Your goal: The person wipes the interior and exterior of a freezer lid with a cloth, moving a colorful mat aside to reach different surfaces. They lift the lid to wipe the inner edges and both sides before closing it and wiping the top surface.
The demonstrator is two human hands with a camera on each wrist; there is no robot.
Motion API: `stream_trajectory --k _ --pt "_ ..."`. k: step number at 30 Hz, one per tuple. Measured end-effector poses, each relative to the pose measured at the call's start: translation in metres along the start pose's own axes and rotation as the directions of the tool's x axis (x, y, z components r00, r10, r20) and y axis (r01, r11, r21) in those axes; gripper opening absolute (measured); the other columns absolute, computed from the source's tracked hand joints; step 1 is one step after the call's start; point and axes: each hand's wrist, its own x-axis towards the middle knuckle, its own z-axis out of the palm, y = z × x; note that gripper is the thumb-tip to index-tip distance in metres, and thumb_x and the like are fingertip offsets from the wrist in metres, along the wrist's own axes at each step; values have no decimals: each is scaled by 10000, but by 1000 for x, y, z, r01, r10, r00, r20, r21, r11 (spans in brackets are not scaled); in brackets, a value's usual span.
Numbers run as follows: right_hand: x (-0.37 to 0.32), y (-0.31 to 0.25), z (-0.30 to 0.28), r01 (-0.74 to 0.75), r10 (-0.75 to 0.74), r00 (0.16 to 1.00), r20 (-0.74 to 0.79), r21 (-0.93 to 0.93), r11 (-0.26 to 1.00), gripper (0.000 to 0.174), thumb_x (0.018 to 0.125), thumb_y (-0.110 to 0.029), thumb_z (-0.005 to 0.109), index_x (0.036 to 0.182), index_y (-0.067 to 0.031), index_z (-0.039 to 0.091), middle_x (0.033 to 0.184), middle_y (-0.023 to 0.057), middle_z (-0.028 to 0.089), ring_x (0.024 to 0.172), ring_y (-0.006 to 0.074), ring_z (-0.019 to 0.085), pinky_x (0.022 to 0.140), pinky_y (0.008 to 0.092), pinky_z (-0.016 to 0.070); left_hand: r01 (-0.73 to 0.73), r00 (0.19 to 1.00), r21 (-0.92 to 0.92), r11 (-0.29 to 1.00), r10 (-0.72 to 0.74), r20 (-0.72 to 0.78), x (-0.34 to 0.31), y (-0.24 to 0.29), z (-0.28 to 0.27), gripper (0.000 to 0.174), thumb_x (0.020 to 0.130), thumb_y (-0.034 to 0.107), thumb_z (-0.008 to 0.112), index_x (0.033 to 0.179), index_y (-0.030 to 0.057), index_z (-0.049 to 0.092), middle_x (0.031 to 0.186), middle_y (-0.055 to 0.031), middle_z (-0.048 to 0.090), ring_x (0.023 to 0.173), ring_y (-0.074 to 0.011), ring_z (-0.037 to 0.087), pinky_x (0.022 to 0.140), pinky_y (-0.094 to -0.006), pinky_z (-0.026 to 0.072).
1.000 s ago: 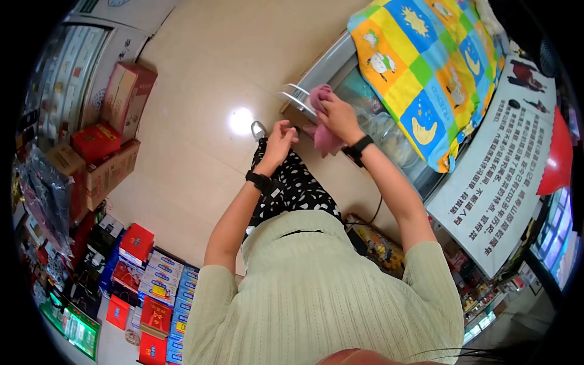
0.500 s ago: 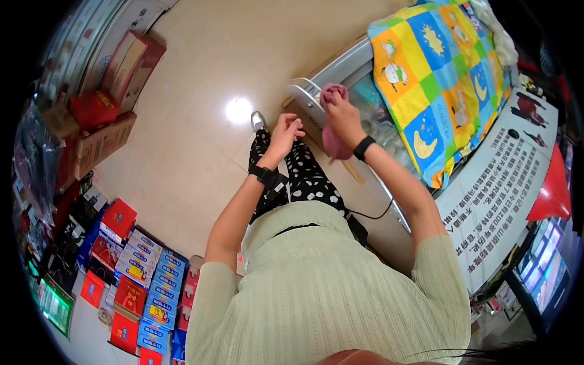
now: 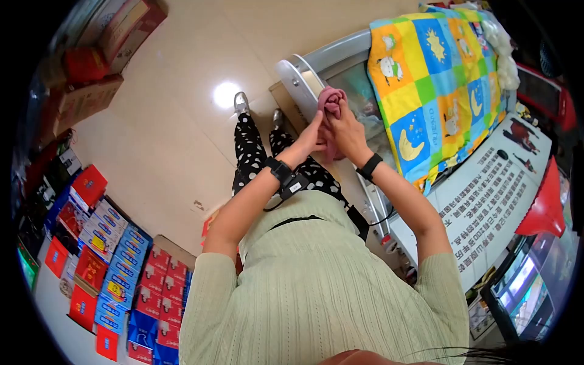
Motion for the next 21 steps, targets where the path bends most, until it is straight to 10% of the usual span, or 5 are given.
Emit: stream_trajectory --k 4,10,15,17,21 --pt "53 7 24 104 -105 994 -39 -28 994 418 842 -175 642 1233 -46 565 1236 224 493 961 364 654 614 397 584 -330 897 49 943 329 -296 15 26 -1 650 1002 629 441 1304 54 469 1199 -96 593 1123 -252 600 983 -385 485" --pt "151 1 51 22 -20 999 41 -66 998 271 855 -194 629 1072 -31 631 1223 233 528 990 391 648 676 444 587 -504 244 839 206 965 -90 25 64 -19 625 1009 404 533 1421 -53 421 1456 -268 464 1356 -413 440 1113 -444 361" --pt "97 -3 32 36 -21 991 -128 116 993 375 840 -201 641 1186 -58 624 1296 235 541 1022 396 629 764 440 580 -499 257 850 168 966 -40 26 49 -15 586 992 363 549 1399 -50 459 1453 -264 467 1362 -421 430 1122 -469 348" --pt "41 7 23 91 -64 980 -189 141 986 429 833 -203 645 1242 -75 616 1353 237 521 1014 384 627 762 431 580 -457 597 854 247 797 89 -11 39 8 585 952 333 585 1376 -58 492 1422 -268 504 1346 -429 448 1126 -484 339" --pt "-21 11 11 -44 42 999 23 77 996 444 823 -219 652 1249 -95 625 1287 169 573 1026 352 636 759 438 561 -467 480 880 -88 810 336 -24 -11 21 619 931 347 573 1341 -111 503 1417 -292 506 1366 -429 440 1173 -502 301"
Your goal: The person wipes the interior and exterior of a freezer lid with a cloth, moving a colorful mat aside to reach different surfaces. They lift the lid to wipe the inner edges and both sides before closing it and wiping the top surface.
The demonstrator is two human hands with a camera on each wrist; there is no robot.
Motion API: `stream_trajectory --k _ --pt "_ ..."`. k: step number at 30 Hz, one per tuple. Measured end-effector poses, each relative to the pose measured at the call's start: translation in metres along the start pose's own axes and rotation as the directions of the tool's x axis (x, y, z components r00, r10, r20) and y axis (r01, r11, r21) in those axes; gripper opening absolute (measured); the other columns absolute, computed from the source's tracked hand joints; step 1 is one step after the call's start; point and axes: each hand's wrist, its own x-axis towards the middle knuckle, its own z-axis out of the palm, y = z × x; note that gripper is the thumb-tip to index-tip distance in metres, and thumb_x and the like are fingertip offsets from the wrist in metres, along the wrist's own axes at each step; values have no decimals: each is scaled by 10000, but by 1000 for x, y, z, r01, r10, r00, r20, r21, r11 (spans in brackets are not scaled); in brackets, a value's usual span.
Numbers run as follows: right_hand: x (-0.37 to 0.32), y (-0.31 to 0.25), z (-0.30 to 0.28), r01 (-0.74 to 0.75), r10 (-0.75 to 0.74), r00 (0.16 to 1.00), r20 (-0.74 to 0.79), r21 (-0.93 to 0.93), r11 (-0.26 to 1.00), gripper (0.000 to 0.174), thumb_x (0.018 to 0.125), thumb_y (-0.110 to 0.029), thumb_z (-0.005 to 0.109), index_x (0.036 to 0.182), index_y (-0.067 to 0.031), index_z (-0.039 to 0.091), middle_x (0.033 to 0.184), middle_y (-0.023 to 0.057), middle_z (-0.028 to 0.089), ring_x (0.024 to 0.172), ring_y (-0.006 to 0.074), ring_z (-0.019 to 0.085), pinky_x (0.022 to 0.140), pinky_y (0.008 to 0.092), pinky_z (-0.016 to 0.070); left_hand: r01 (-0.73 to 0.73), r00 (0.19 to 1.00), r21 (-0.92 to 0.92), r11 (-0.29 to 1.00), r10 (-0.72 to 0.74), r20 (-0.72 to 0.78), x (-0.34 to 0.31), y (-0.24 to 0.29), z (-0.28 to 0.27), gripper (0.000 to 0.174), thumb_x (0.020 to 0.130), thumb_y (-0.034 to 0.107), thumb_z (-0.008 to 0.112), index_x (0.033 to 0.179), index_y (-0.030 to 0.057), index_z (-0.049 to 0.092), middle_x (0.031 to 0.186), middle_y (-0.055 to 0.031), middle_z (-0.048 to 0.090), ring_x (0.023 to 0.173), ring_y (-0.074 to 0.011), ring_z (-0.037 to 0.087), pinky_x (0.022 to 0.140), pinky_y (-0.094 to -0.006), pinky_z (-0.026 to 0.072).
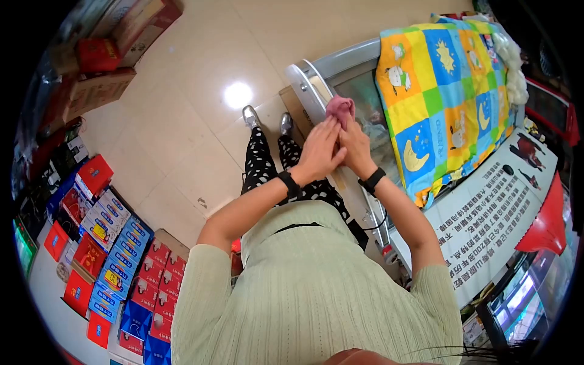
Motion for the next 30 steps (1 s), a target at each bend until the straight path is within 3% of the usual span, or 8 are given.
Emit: stream_trajectory --k 6,9,12,13,15,20,22,30 --pt "78 4 28 112 -108 987 -121 24 993 367 838 -220 625 1176 -78 642 1214 212 596 920 385 661 730 447 557 71 995 107 992 -63 -77 52 -37 -31 535 926 332 593 1235 -105 580 1319 -303 576 1272 -433 521 1153 -486 341" --pt "126 5 44 97 -84 988 -128 98 990 321 857 -238 615 1117 -52 645 1198 234 598 891 402 667 734 460 555 28 987 107 994 -10 -161 88 -69 -50 433 944 331 570 1113 -62 637 1159 -275 656 1100 -435 611 1010 -492 459" --pt "148 -4 45 -54 64 997 -35 249 967 340 904 -249 578 1124 9 553 1162 302 610 848 449 648 715 514 536 197 979 92 976 -191 -65 106 -66 -65 383 963 335 540 956 -32 648 999 -251 678 929 -436 637 834 -506 505" --pt "141 -10 49 -114 177 978 -113 422 899 482 892 -256 590 1250 47 478 1208 332 575 947 468 630 723 519 537 188 982 123 974 -184 -49 107 -61 -65 386 971 337 528 908 -28 637 961 -247 673 897 -437 635 794 -511 503" --pt "109 -22 42 -102 169 971 -171 342 934 549 879 -254 604 1310 43 439 1253 352 533 1009 480 607 738 510 545 197 979 168 966 -204 22 100 -46 -64 388 961 330 542 819 -21 627 910 -235 672 853 -423 640 757 -503 506" --pt "-9 -18 21 -47 63 988 -143 112 993 742 812 -271 685 1468 -33 435 1463 412 331 1173 484 558 760 431 591 -54 981 65 996 41 190 36 3 -31 368 931 324 588 969 -40 621 1002 -258 648 954 -432 626 843 -490 502" --pt "-38 -10 20 -95 105 991 -84 106 990 718 832 -266 660 1476 -44 435 1462 416 333 1158 479 572 755 421 592 -139 960 164 977 92 264 19 21 -16 586 924 410 603 1160 -126 601 1221 -332 617 1173 -462 588 1095 -500 401" --pt "16 -8 38 -88 119 982 -146 205 975 576 857 -210 586 1361 54 501 1360 434 432 879 409 684 688 439 588 -170 945 290 942 72 320 60 3 -35 602 928 438 609 1122 -132 617 1073 -331 647 1030 -462 626 957 -499 477"
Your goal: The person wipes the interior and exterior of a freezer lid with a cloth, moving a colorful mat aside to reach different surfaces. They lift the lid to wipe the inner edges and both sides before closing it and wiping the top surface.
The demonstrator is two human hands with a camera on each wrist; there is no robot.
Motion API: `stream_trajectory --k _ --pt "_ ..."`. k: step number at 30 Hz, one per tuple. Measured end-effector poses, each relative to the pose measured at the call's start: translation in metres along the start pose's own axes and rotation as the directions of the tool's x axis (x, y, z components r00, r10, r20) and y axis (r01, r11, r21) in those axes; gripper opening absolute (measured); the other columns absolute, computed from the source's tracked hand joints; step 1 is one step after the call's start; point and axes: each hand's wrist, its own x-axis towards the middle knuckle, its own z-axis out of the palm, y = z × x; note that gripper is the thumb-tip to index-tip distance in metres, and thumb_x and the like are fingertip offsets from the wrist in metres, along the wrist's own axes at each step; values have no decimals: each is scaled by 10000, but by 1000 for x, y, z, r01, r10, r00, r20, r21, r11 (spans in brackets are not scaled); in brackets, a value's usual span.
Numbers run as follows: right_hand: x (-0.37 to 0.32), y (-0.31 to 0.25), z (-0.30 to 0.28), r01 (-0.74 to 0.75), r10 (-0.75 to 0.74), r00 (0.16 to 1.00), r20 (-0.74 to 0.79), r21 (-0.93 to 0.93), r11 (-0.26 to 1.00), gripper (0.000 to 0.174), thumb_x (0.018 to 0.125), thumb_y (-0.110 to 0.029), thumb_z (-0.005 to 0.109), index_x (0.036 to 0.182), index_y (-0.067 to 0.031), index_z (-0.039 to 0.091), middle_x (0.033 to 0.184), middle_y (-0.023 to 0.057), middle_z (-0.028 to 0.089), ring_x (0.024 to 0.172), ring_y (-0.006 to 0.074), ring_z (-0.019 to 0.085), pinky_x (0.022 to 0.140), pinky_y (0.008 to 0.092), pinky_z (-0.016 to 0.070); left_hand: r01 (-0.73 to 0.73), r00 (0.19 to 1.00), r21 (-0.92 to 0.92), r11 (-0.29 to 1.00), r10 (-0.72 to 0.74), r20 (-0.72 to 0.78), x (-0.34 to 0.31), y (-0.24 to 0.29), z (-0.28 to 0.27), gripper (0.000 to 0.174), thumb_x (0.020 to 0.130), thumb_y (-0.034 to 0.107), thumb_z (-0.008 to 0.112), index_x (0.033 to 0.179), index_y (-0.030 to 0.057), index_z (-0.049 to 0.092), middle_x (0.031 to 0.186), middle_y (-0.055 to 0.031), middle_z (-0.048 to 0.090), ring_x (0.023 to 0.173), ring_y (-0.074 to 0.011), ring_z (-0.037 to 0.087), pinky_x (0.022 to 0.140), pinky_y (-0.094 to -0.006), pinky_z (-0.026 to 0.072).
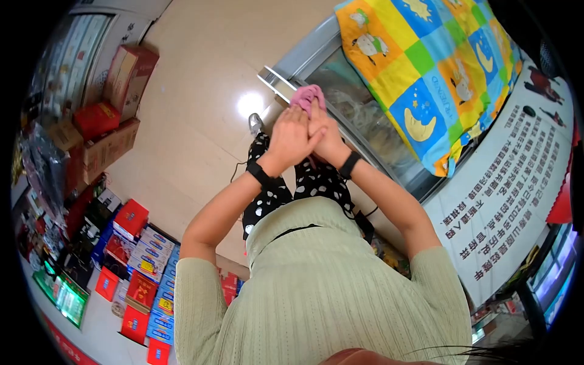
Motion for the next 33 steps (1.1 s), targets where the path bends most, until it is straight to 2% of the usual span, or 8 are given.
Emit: stream_trajectory --k 6,8,12,16,20,23,29,33 --pt "85 -24 34 -17 2 970 -242 -59 998 511 878 -169 538 1279 146 503 1169 386 593 851 368 690 645 421 575 10 999 41 999 -12 36 43 -58 -31 524 925 423 622 902 -99 666 964 -325 663 890 -444 664 819 -486 527" --pt "107 -28 56 -204 236 947 -216 164 965 496 897 -160 519 1280 147 455 1095 332 624 854 401 678 665 454 563 70 993 87 994 -77 85 58 -76 -39 483 941 397 612 846 -75 655 879 -276 656 813 -415 654 742 -485 519" --pt "103 -47 43 -399 531 830 -174 481 781 508 877 -176 584 1298 67 436 1060 264 658 909 423 670 747 484 561 22 982 -65 998 -10 188 61 -99 -55 401 987 357 572 950 -37 637 895 -227 665 798 -402 650 713 -464 515" --pt "52 -50 10 -431 475 846 -243 215 876 189 823 -211 674 980 -106 688 1086 154 630 900 362 674 729 470 566 39 910 -401 915 134 393 47 -94 -73 333 998 269 574 1213 19 617 1166 -215 660 1028 -383 651 865 -422 524" --pt "4 -36 -36 -529 584 790 -186 273 803 293 761 -222 706 1044 -152 671 917 126 676 862 348 685 733 486 551 -119 774 -410 904 343 532 54 -82 -77 350 997 265 577 1255 29 591 1202 -214 653 1062 -380 649 887 -414 527" --pt "-30 -27 -61 -628 705 683 -192 338 701 349 775 -221 703 1112 -163 632 975 147 696 887 380 681 766 498 543 -147 694 -261 954 288 660 69 -79 -73 336 988 213 604 1270 33 583 1218 -185 663 1101 -365 640 892 -409 535" --pt "-120 -21 -80 -825 959 233 -159 490 282 458 820 -234 713 1239 -129 562 1073 208 697 1019 411 660 843 472 523 -224 695 -279 934 353 626 89 -101 -67 299 957 190 632 1202 20 616 1140 -192 679 976 -368 669 828 -420 543" --pt "-170 -10 -56 -683 937 153 -313 652 329 496 850 -207 724 1297 -92 541 1137 181 696 1083 341 674 912 394 512 -183 700 -289 940 331 633 117 -103 -67 240 941 194 643 1104 18 650 1070 -189 692 937 -370 671 821 -431 531"
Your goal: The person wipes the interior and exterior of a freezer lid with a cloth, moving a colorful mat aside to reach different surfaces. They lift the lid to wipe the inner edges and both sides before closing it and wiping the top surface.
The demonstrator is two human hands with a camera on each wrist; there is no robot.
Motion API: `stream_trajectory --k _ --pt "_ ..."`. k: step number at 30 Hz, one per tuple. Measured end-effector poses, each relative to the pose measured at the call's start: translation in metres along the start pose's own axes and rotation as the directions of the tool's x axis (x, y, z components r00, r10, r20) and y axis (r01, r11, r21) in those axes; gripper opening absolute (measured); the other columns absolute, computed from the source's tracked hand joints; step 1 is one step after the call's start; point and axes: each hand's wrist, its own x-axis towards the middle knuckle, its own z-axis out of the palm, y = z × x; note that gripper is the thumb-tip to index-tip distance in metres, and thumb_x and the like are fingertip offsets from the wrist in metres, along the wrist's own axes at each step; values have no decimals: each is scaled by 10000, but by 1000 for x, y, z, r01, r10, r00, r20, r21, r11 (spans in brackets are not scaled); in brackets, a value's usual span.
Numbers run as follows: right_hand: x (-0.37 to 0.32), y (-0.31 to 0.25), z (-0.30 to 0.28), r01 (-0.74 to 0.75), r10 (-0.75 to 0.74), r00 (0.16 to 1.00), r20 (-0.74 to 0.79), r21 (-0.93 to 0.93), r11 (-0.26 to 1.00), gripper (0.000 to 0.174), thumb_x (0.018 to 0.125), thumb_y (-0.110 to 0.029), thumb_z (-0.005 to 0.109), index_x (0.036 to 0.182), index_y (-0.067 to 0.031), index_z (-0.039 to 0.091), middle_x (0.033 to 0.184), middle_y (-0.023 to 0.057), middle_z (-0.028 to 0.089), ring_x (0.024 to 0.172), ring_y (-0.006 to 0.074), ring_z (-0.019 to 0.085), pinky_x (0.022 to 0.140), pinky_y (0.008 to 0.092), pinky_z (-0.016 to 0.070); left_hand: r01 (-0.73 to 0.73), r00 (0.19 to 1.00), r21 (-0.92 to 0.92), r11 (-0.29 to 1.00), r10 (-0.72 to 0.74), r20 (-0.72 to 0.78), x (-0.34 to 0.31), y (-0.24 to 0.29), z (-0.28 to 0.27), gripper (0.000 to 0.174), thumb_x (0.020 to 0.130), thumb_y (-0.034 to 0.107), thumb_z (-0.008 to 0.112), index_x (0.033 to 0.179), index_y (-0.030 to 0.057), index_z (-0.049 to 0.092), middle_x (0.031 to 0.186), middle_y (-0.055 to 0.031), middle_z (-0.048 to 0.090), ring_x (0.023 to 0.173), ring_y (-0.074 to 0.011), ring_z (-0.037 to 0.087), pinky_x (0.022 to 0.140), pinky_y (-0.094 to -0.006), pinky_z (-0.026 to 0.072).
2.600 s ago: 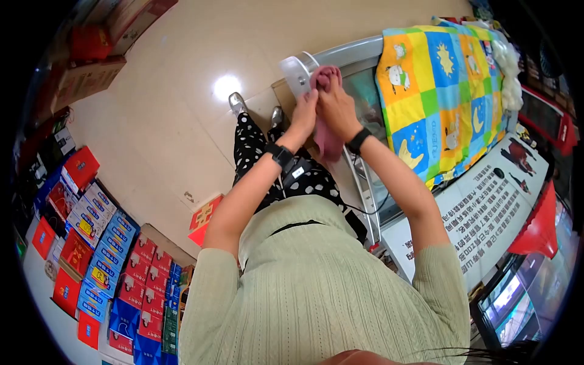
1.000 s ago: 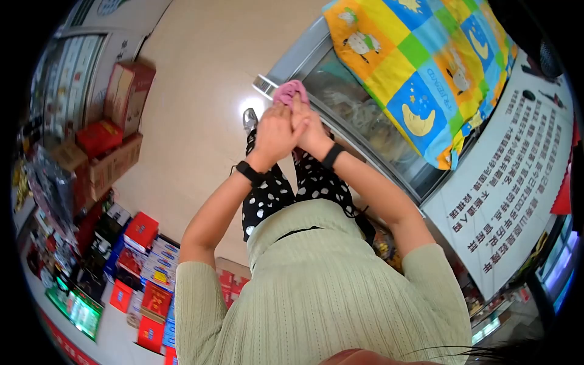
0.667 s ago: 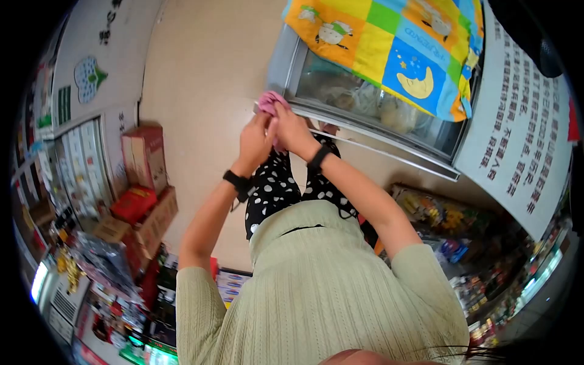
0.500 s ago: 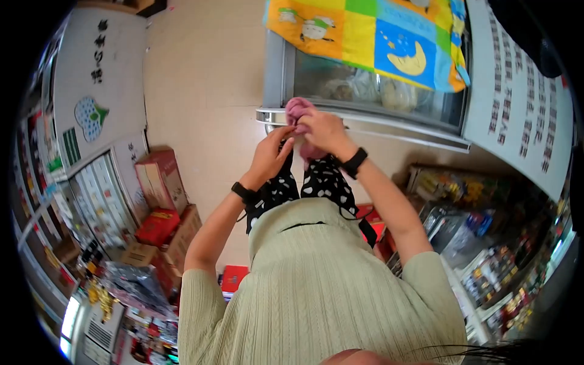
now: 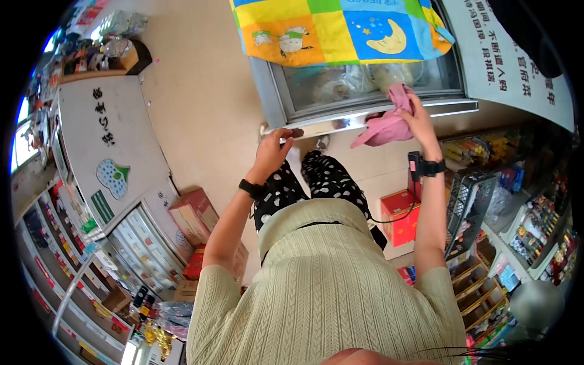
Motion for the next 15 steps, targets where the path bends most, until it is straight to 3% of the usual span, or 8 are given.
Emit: stream_trajectory --k 2,5,8,10,11,12,15 --pt "0 -6 2 -120 100 992 73 356 927 527 866 -146 729 1345 -68 522 1177 127 682 1129 246 643 960 341 482 -13 1000 59 998 11 27 15 -13 -12 210 935 185 643 1053 12 656 1030 -171 702 945 -359 675 825 -427 531" --pt "13 -52 44 -77 33 995 97 503 861 517 867 -100 729 1340 -52 527 1205 90 655 1134 181 592 980 314 462 -88 992 119 989 76 104 45 -30 -34 226 958 178 629 1110 13 656 1031 -168 717 911 -319 701 774 -394 548" --pt "36 -129 109 -42 -12 990 139 380 924 560 824 -128 753 1340 -81 543 1360 146 586 1192 308 615 993 364 484 -139 973 160 977 105 206 75 -40 -66 212 959 177 626 1090 14 655 1006 -159 717 915 -310 702 780 -391 544" --pt "54 -160 170 122 -118 992 -48 84 989 567 819 -161 748 1353 -153 560 1374 150 544 1119 386 632 946 428 516 -136 958 120 983 99 268 93 -45 -92 218 962 173 624 1103 8 652 1000 -155 717 914 -299 704 790 -388 541" --pt "62 -190 189 -89 92 995 48 -57 994 536 839 -182 727 1352 -236 578 1330 152 525 996 404 659 880 464 541 -146 952 119 982 107 287 102 -49 -105 218 962 173 624 1103 8 652 1000 -155 717 914 -299 704 790 -388 541" --pt "71 -196 220 -122 127 992 20 -160 980 505 852 -185 702 1334 -285 591 1293 182 516 930 399 674 841 477 554 -143 943 117 983 99 319 109 -53 -120 219 965 170 622 1111 9 653 1004 -154 718 912 -297 704 788 -382 541" --pt "81 -186 300 -177 122 980 -158 -408 895 325 885 -150 596 1190 -247 651 1202 196 522 795 330 701 643 400 587 -107 911 53 993 77 404 122 -63 -162 215 972 160 616 1127 17 658 1016 -146 720 905 -270 704 785 -361 539"
